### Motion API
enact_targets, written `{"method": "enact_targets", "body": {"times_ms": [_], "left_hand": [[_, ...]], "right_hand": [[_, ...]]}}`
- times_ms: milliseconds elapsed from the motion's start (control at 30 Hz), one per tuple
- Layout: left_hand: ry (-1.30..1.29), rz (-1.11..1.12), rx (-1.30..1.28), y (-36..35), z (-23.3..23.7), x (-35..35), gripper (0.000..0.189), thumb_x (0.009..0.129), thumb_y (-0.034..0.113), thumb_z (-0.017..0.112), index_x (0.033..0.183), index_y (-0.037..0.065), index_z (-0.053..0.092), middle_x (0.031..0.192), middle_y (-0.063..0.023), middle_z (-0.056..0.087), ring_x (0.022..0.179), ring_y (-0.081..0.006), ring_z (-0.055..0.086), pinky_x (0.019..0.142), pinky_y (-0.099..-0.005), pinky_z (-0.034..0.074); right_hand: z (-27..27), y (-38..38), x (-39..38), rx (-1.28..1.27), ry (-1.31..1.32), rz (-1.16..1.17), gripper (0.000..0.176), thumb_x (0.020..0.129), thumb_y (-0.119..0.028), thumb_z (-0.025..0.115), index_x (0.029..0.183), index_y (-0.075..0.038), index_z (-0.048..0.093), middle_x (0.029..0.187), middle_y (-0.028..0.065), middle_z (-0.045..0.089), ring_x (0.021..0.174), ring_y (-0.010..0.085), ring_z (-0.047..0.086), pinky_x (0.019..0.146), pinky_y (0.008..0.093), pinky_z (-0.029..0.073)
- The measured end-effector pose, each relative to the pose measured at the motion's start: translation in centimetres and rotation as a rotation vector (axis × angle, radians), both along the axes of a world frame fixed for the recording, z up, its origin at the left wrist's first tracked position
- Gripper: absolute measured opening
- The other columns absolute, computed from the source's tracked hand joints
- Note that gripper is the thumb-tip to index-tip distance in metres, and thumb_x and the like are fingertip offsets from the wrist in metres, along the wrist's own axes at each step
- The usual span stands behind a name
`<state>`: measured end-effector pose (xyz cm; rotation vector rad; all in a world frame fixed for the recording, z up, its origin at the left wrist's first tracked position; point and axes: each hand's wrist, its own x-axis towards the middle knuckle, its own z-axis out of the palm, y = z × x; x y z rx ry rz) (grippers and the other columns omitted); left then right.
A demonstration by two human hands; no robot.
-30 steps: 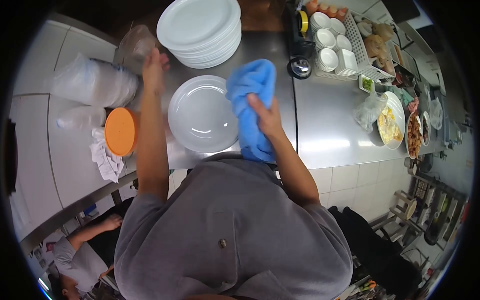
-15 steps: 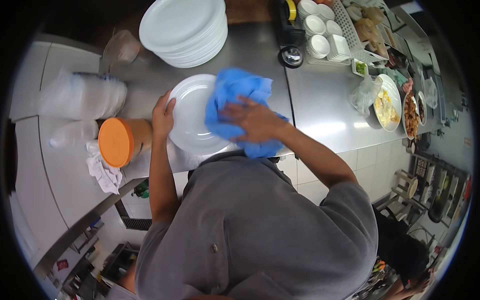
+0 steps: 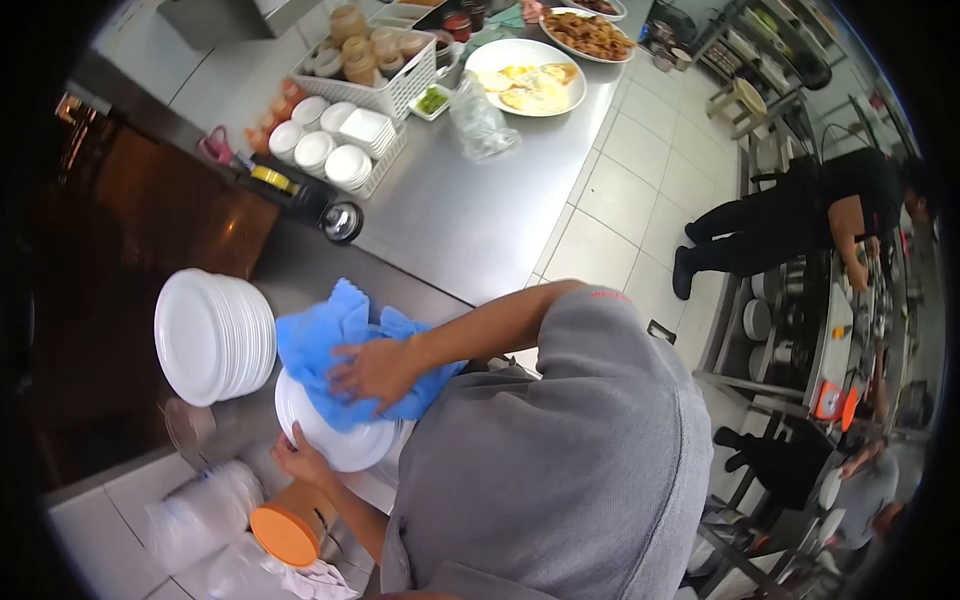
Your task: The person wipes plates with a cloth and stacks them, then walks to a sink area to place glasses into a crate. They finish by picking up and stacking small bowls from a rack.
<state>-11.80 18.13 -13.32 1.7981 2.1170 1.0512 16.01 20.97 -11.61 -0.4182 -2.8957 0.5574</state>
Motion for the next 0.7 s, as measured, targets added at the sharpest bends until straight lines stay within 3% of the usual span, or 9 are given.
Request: {"method": "enact_targets", "body": {"times_ms": [67, 133, 267, 300, 367, 433, 533, 600, 700], "left_hand": [[0.220, 0.093, 0.030, -0.2, 0.0, -1.1, 0.029, 0.082, 0.021, 0.073, 0.086, -0.005, 0.062, 0.084, -0.0148, 0.056, 0.075, -0.0274, 0.055, 0.068, -0.0400, 0.045], [0.224, 0.090, -0.017, 0.0, 0.7, -1.4, 0.030, 0.082, 0.022, 0.073, 0.084, -0.005, 0.059, 0.081, -0.0142, 0.055, 0.073, -0.0270, 0.053, 0.066, -0.0391, 0.045], [-0.061, 0.173, -0.129, -0.2, 2.8, -1.1, 0.031, 0.083, 0.018, 0.072, 0.092, -0.007, 0.055, 0.082, -0.0111, 0.058, 0.074, -0.0229, 0.054, 0.070, -0.0353, 0.046], [-0.363, 0.040, -0.109, -0.2, 3.7, -0.4, 0.030, 0.083, 0.014, 0.071, 0.098, -0.007, 0.055, 0.087, -0.0109, 0.060, 0.080, -0.0215, 0.056, 0.075, -0.0336, 0.046], [-0.662, -0.093, -0.078, 0.2, 6.7, 0.8, 0.030, 0.084, 0.010, 0.070, 0.104, -0.007, 0.055, 0.091, -0.0106, 0.062, 0.085, -0.0201, 0.057, 0.080, -0.0320, 0.046], [-0.473, -0.323, -0.205, 1.2, 10.5, 2.0, 0.036, 0.083, 0.002, 0.066, 0.115, -0.010, 0.053, 0.105, -0.0141, 0.063, 0.095, -0.0183, 0.058, 0.089, -0.0323, 0.044], [-0.274, -0.530, -0.006, 2.9, 12.6, 2.7, 0.041, 0.083, 0.000, 0.065, 0.120, -0.010, 0.052, 0.106, -0.0166, 0.064, 0.092, -0.0195, 0.060, 0.088, -0.0337, 0.045], [-0.233, -0.526, -0.007, 3.0, 14.0, 2.3, 0.039, 0.085, 0.003, 0.067, 0.120, -0.006, 0.054, 0.110, -0.0155, 0.064, 0.094, -0.0194, 0.060, 0.085, -0.0313, 0.047], [-0.855, -0.007, 0.202, 2.4, 19.0, 6.0, 0.041, 0.085, 0.005, 0.067, 0.121, -0.004, 0.051, 0.112, -0.0194, 0.061, 0.091, -0.0247, 0.062, 0.075, -0.0344, 0.055]], "right_hand": [[-2.0, 1.0, 0.6, 0.076, 0.275, -0.455, 0.063, 0.084, -0.047, 0.059, 0.132, -0.008, 0.051, 0.146, 0.0191, 0.034, 0.137, 0.0337, 0.031, 0.114, 0.0468, 0.021], [-3.2, 1.2, -0.6, -0.054, 0.464, -0.492, 0.064, 0.080, -0.037, 0.067, 0.133, -0.006, 0.049, 0.146, 0.0208, 0.032, 0.134, 0.0368, 0.034, 0.110, 0.0457, 0.028], [-2.9, 1.5, -2.2, -0.289, 0.559, -0.696, 0.074, 0.074, -0.026, 0.075, 0.136, -0.004, 0.042, 0.138, 0.0218, 0.038, 0.126, 0.0386, 0.041, 0.104, 0.0432, 0.036], [-2.8, 2.0, -2.7, -0.318, 0.576, -0.737, 0.076, 0.073, -0.025, 0.076, 0.137, -0.004, 0.041, 0.134, 0.0220, 0.042, 0.122, 0.0390, 0.043, 0.103, 0.0423, 0.037], [-1.9, 4.7, -3.6, -0.243, 0.637, -0.707, 0.071, 0.074, -0.026, 0.076, 0.134, -0.005, 0.044, 0.130, 0.0202, 0.045, 0.118, 0.0377, 0.047, 0.099, 0.0423, 0.040], [1.1, 7.2, -3.6, -0.171, 0.698, -0.670, 0.067, 0.074, -0.027, 0.075, 0.132, -0.007, 0.047, 0.126, 0.0185, 0.049, 0.115, 0.0364, 0.050, 0.095, 0.0423, 0.043], [13.5, 8.8, -2.4, -0.019, 0.432, -0.166, 0.042, 0.073, -0.025, 0.072, 0.112, -0.014, 0.058, 0.102, 0.0132, 0.063, 0.093, 0.0350, 0.061, 0.075, 0.0458, 0.048], [16.5, 9.6, -1.7, 0.010, 0.400, -0.201, 0.026, 0.073, -0.020, 0.066, 0.097, -0.015, 0.060, 0.081, 0.0138, 0.066, 0.078, 0.0378, 0.064, 0.066, 0.0480, 0.049], [14.3, 9.5, 0.6, -0.420, 0.865, -0.644, 0.043, 0.075, -0.020, 0.073, 0.115, -0.013, 0.059, 0.091, 0.0125, 0.068, 0.088, 0.0285, 0.066, 0.079, 0.0391, 0.051]]}}
